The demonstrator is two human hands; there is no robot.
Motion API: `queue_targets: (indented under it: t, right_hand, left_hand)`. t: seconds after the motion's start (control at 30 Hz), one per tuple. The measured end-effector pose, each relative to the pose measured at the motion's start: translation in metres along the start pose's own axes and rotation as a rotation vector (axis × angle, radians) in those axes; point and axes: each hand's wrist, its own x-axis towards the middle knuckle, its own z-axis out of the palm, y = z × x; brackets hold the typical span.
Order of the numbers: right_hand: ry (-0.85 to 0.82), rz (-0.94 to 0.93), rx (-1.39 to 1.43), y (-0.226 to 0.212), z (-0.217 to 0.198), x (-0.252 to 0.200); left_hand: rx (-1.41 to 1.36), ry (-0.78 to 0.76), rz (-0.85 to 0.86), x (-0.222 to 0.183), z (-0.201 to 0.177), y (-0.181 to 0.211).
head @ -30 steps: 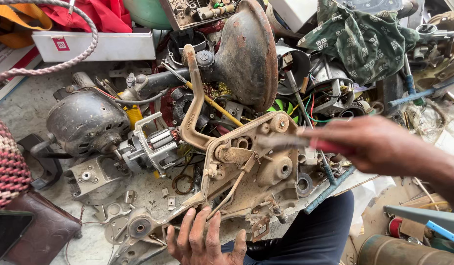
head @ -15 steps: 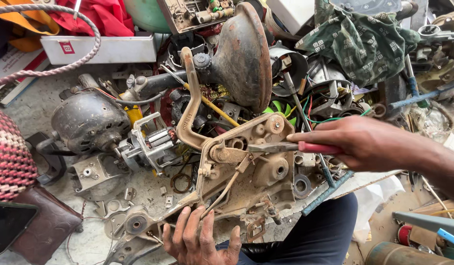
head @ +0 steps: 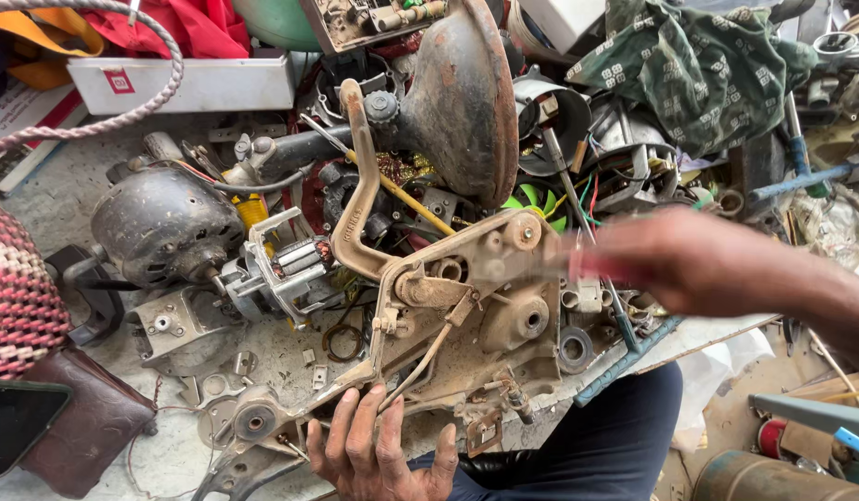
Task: The person uses pliers to pull, adjust, and remove pins and small components from a large mechanical assembly on a cluttered workshop table.
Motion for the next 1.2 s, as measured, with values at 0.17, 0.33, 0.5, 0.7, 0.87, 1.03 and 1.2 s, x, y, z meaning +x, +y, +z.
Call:
queue_targets:
  t: [0.17,0.33,0.5,0.7,0.87,1.03,1.2]
  right_hand:
    - [-0.238,0.643,-0.082,-0.009,-0.004,0.005]
    - [-0.143,0.15,0.022,-0.005,0.004,0.003]
    - [-0.004,0.571,0.05,-0.013,-0.006,0.007]
    - [0.132,0.031,-0.123,-0.007,-0.011,0.009]
    - [-0.208,0.35,-0.236,-0.015,-0.013,0.018]
    - [-0.028,0.473,-0.11,-0.015,-0.013,0.019]
    - [0.036,0.089,-0.152,-0.003,-0.019,0.014]
  left_hand:
    - [0.006,-0.036,0.013,-0.002,-0.001,-0.002]
    - [0.009,-0.022,0.002,0.002,-0.003,0.0]
    - [-0.003,-0.006,0.007,0.002,-0.005,0.003]
    - [-0.011,0.0,-0.009,0.004,-0.004,0.002]
    - [-0.036,-0.01,0.031,0.004,-0.004,-0.001]
    - [-0.041,-0.002,0.039,-0.001,-0.003,-0.003]
    - [-0.038,-0.017,0.029,-0.003,-0.002,-0.006]
